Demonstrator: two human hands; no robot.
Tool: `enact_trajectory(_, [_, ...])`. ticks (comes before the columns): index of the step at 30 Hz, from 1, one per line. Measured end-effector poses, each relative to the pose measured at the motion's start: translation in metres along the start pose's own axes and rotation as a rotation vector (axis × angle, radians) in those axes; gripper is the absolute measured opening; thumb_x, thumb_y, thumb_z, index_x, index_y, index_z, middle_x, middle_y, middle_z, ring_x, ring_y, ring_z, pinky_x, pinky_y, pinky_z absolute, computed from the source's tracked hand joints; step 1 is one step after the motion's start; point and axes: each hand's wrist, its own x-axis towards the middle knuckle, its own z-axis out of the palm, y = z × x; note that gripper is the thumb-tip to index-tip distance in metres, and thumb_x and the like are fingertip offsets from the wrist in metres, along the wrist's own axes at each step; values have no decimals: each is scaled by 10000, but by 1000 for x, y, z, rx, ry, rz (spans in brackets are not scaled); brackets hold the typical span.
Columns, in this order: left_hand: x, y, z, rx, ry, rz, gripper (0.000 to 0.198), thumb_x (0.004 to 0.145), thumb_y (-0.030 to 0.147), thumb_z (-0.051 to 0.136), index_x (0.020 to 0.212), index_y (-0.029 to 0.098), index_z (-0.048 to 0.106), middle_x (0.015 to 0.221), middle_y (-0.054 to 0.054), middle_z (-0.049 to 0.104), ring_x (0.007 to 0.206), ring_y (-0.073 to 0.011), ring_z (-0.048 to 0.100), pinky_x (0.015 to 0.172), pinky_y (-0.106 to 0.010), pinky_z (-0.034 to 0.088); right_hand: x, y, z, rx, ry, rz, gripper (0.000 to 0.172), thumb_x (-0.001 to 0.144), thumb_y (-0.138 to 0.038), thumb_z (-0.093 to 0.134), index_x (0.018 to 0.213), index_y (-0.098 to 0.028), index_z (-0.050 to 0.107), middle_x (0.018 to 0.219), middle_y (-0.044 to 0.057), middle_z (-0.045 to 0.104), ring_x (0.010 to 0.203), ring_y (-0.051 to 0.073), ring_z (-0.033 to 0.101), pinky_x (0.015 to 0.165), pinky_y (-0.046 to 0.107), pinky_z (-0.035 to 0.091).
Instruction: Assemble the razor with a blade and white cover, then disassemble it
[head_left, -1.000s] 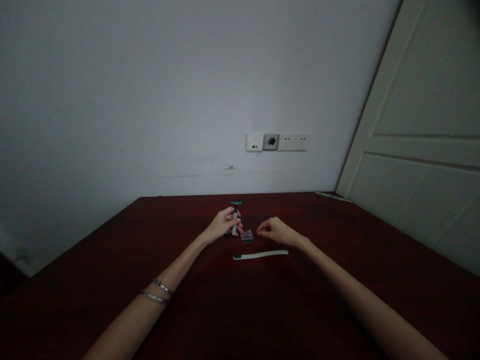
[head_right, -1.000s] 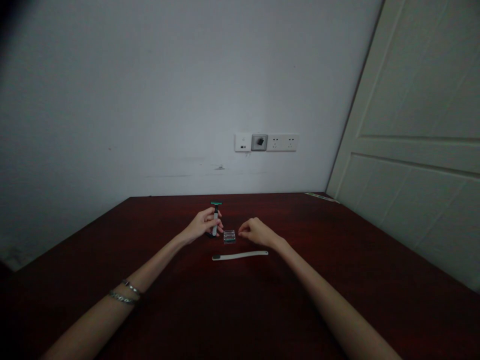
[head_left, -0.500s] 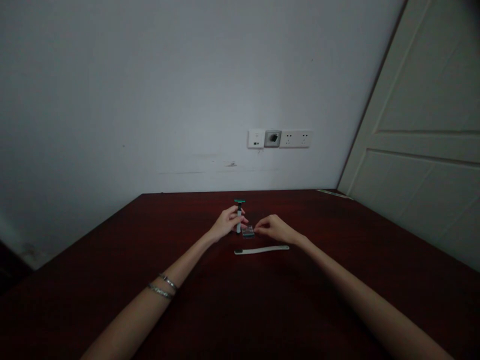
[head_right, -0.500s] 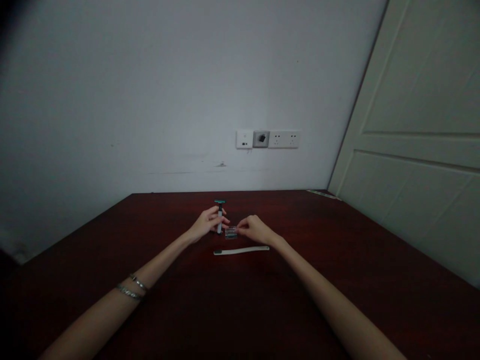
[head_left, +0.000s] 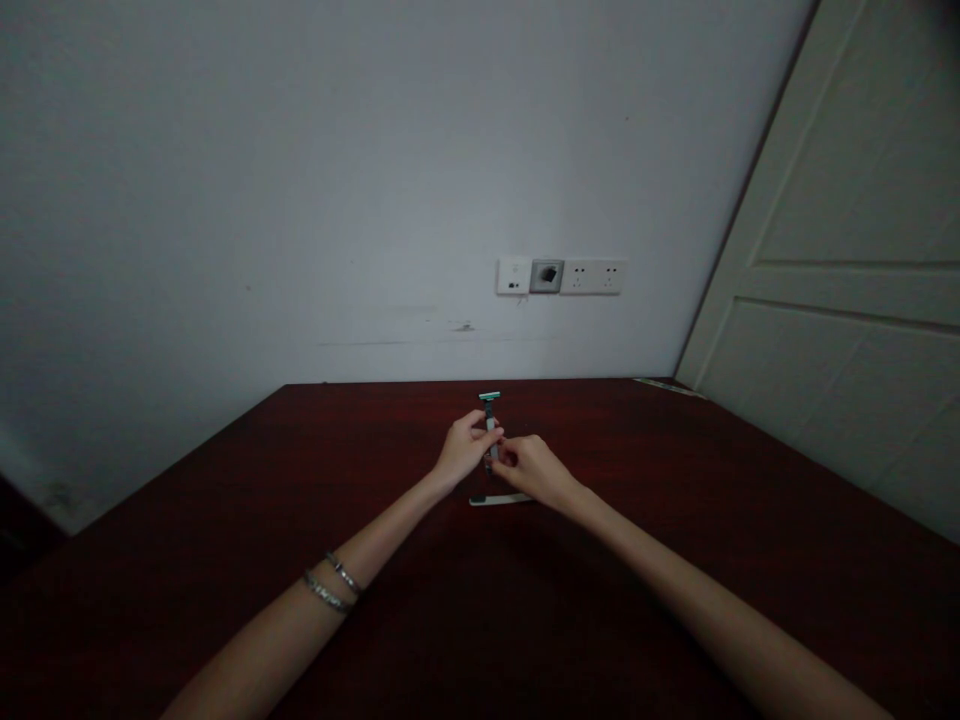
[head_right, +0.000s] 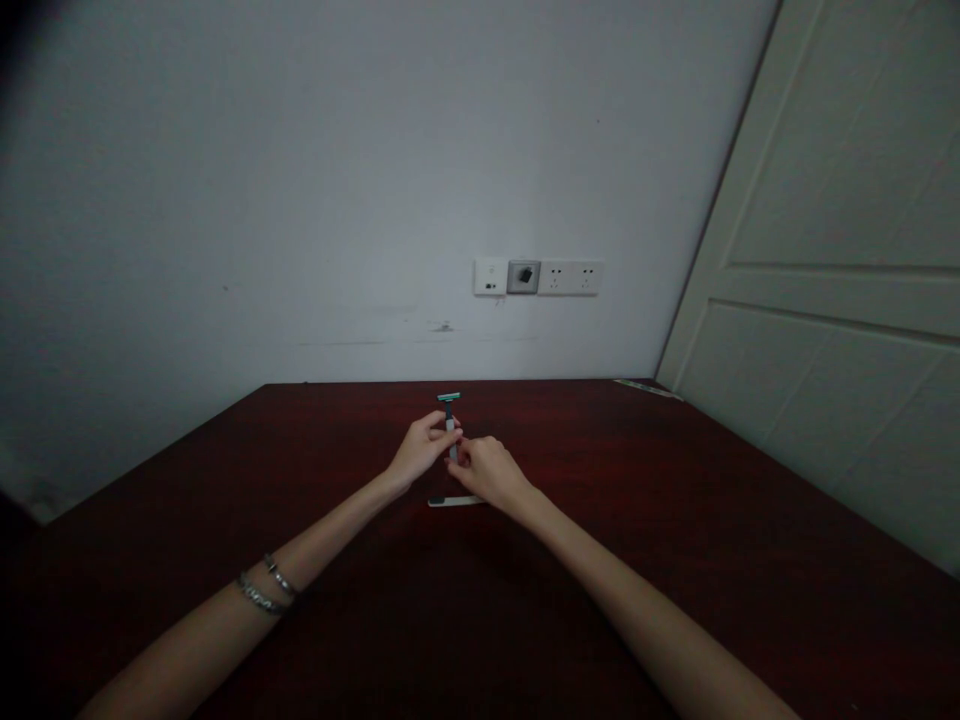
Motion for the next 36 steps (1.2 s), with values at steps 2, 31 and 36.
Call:
enact_trajectory(2, [3, 1, -4, 33, -32, -24, 307, 694, 331, 663, 896, 118, 572, 660, -22, 651, 582, -141, 624, 527, -218, 463, 2, 3, 0, -10, 2, 12, 247, 766, -305, 520, 594, -150, 605, 564, 47, 622, 506, 119, 528, 517, 215, 308])
enact_trajectory(31, [24, -39, -108, 912, -406, 108, 197, 696, 204, 611, 859, 208, 721, 849, -48, 692, 796, -177, 607, 715, -227, 414, 8, 58, -5, -77, -293, 369, 235, 658, -294, 600, 473, -150, 581, 525, 56, 596, 519, 146, 569, 452, 218, 323])
enact_trajectory(36, [24, -39, -108, 971, -411, 148, 192, 733, 228, 593, 874, 199, 719, 864, -58, 685, 816, -179, 604, 744, -228, 409, 8, 58, -2, -69, -285, 369, 210, 649, -302, 610, 499, -156, 599, 535, 48, 601, 529, 145, 570, 457, 218, 325])
